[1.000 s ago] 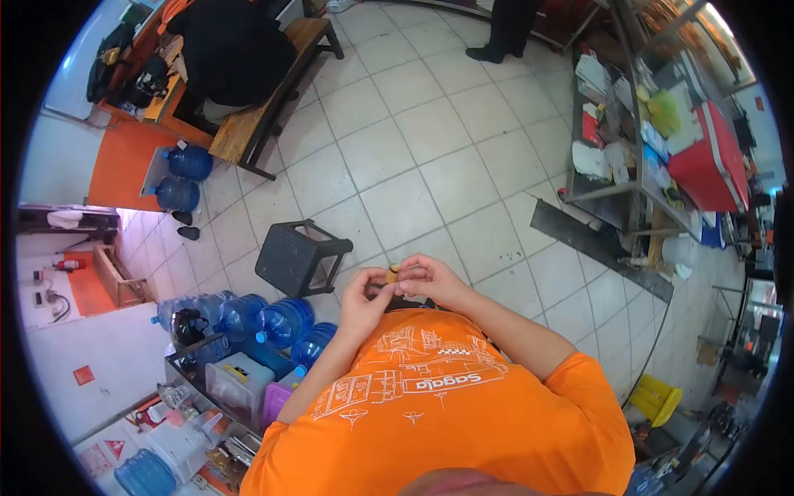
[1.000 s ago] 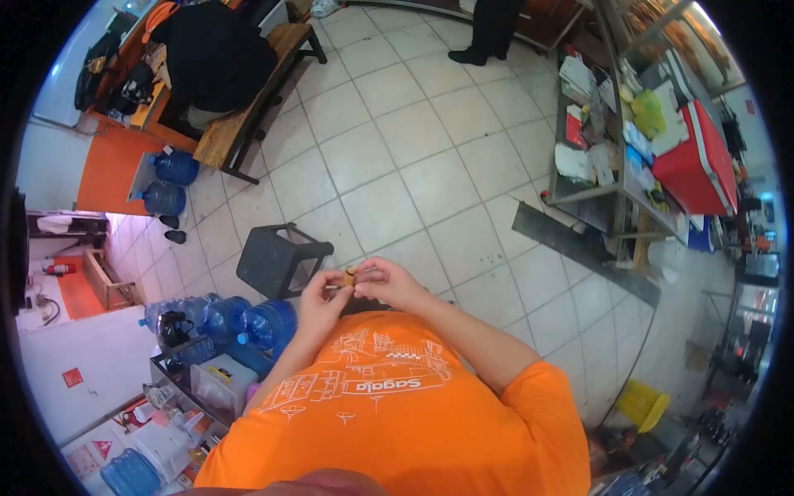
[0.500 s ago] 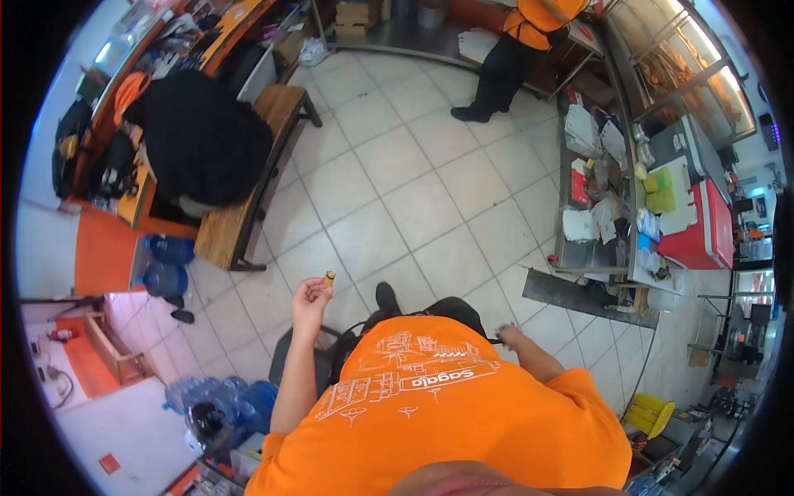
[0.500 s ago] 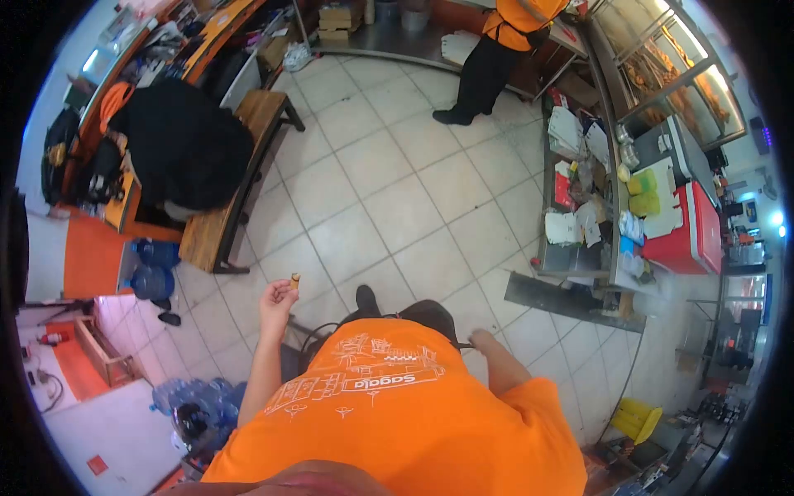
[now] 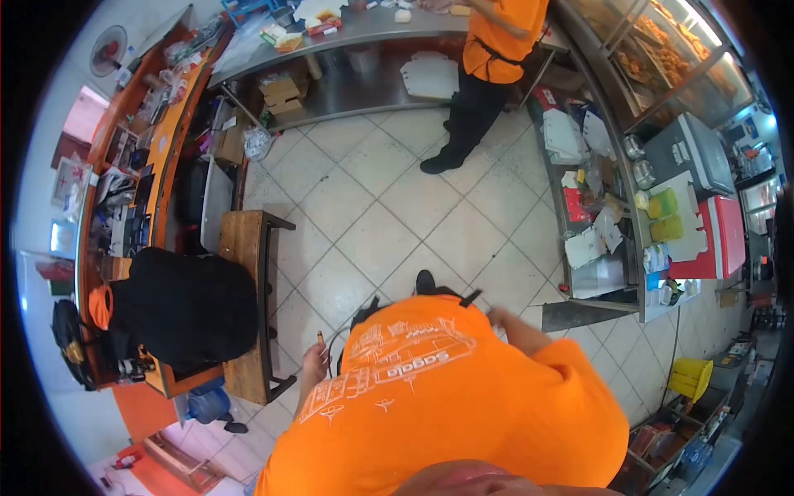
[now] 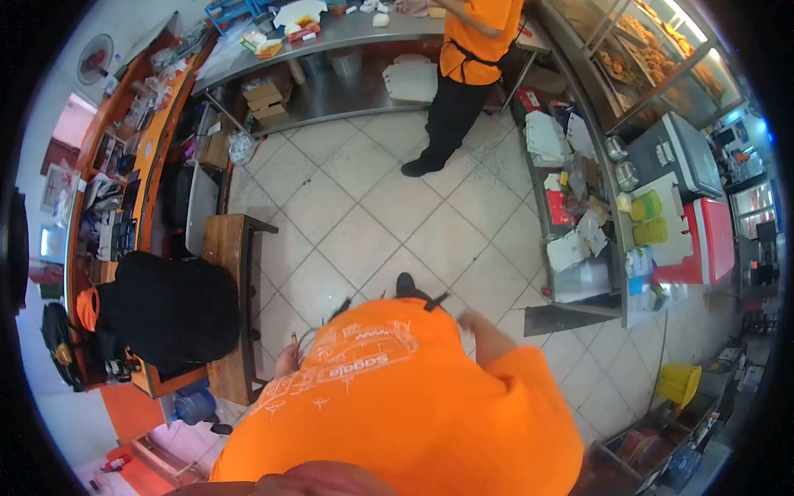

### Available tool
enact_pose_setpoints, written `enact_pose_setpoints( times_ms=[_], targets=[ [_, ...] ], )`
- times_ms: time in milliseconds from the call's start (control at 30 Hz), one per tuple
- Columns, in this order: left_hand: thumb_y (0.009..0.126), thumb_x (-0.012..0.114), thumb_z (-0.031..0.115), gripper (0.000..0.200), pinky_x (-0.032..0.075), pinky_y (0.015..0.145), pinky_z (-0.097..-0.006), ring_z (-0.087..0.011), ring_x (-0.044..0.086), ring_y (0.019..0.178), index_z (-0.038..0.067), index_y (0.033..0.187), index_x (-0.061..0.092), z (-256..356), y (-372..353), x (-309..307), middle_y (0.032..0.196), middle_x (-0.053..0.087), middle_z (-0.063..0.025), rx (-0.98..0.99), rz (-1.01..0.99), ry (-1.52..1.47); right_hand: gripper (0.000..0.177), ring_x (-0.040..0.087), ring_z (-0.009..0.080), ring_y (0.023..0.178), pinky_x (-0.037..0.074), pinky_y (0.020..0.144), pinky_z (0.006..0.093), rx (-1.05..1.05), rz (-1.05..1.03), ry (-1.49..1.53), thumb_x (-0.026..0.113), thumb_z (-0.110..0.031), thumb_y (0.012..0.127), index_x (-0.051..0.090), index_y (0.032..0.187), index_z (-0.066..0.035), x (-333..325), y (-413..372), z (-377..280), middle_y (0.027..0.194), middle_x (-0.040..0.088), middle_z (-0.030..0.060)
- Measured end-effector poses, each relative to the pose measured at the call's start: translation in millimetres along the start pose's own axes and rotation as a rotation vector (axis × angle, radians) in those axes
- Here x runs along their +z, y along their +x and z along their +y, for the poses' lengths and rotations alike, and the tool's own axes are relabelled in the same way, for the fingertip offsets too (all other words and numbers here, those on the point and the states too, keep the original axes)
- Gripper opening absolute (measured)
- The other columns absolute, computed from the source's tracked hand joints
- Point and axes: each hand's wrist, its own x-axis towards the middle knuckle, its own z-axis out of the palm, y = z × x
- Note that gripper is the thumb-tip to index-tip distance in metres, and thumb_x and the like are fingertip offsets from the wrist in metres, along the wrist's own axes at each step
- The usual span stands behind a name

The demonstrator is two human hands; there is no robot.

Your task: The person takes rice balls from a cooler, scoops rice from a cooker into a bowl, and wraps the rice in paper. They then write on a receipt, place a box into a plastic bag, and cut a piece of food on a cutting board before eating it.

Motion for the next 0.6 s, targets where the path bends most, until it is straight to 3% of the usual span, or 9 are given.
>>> enact_pose_setpoints(
  times_ms=[33,67,100,133,167,333,400,500,600],
  targets=[
    [0.089,0.068,0.016,0.017,0.05,0.063,-0.0308,-0.016,0.061,0.073,0.012,0.105,0.064,5.5,19.3,-13.1,0.085,0.064,-0.0007,-0.017,0.015,0.008,0.029,0.071,0.0325,0.098,0.056,0.08,0.0466,0.019,0.066,-0.144,0.056,-0.022,0.089,0.074,0.102,-0.003,-63.3,-5.9,-39.4,0.101,0.072,0.0194],
    [0.089,0.068,0.017,0.015,0.051,0.062,-0.0312,-0.0163,0.061,0.071,0.011,0.103,0.065,2.3,52.0,-32.8,0.084,0.064,-0.0012,-0.014,-0.149,-0.033,0.033,0.07,0.0371,0.082,0.055,0.075,0.0481,-0.087,0.406,-0.065,0.056,-0.027,0.084,0.072,0.088,0.001,-105.3,7.1,-53.4,0.095,0.071,0.0238],
    [0.09,0.067,0.018,0.014,0.051,0.061,-0.0315,-0.0166,0.06,0.07,0.01,0.101,0.066,-2.5,72.4,-36.4,0.082,0.064,-0.0016,-0.007,-0.318,-0.087,0.035,0.068,0.04,0.084,0.054,0.078,0.0497,-0.293,0.463,-0.247,0.053,-0.028,0.086,0.071,0.088,0.001,-156.2,26.5,-62.2,0.094,0.07,0.0252],
    [0.089,0.067,0.019,0.011,0.048,0.055,-0.0315,-0.0152,0.059,0.065,0.009,0.093,0.066,33.6,11.9,14.4,0.078,0.065,-0.0019,0.081,-0.082,-0.006,0.034,0.067,0.0416,0.088,0.053,0.082,0.0501,-0.26,0.553,-0.103,0.052,-0.028,0.086,0.07,0.087,0.001,-208.8,27.0,-94.1,0.093,0.069,0.0252],
    [0.089,0.067,0.019,0.011,0.048,0.055,-0.0315,-0.0152,0.059,0.065,0.009,0.093,0.066,39.9,28.1,17.8,0.078,0.065,-0.0019,0.069,-0.076,-0.016,0.035,0.067,0.0406,0.093,0.052,0.085,0.0499,-0.41,0.663,-0.207,0.052,-0.029,0.087,0.07,0.092,0.001,-257.3,54.5,-108.9,0.097,0.069,0.0255],
    [0.085,0.067,0.016,0.007,0.046,0.057,-0.0304,-0.0151,0.059,0.066,0.009,0.089,0.067,65.0,175.7,-23.2,0.078,0.064,-0.0019,0.01,0.074,0.109,0.034,0.068,0.0326,0.084,0.054,0.08,0.0411,-0.372,0.92,0.309,0.053,-0.026,0.094,0.067,0.114,-0.002,-443.4,8.7,-241.2,0.094,0.07,0.0192],
    [0.085,0.067,0.016,0.008,0.046,0.058,-0.0307,-0.0157,0.059,0.066,0.009,0.09,0.067,117.1,197.5,-9.6,0.079,0.064,-0.0022,-0.015,0.089,0.186,0.033,0.07,0.0361,0.093,0.054,0.083,0.0428,-0.403,0.913,0.945,0.058,-0.03,0.093,0.067,0.113,-0.005,-471.0,22.4,-266.1,0.105,0.072,0.0172],
    [0.085,0.068,0.016,0.008,0.047,0.059,-0.0311,-0.0168,0.059,0.067,0.01,0.091,0.067,206.4,247.9,13.3,0.079,0.064,-0.0026,-0.014,0.075,0.283,0.036,0.07,0.0315,0.098,0.053,0.088,0.0402,-0.169,0.801,0.932,0.058,-0.033,0.094,0.066,0.118,-0.007,-453.2,68.0,-278.3,0.11,0.072,0.0146],
    [0.085,0.068,0.016,0.009,0.048,0.06,-0.0316,-0.0178,0.06,0.067,0.01,0.092,0.067,295.6,308.6,33.6,0.079,0.064,-0.003,0.001,0.04,0.402,0.056,0.059,0.0253,0.122,0.047,0.101,0.0372,-0.105,0.459,0.618,0.057,-0.048,0.096,0.057,0.136,-0.009,-394.1,68.1,-291.0,0.13,0.063,0.0161]
  ],
)
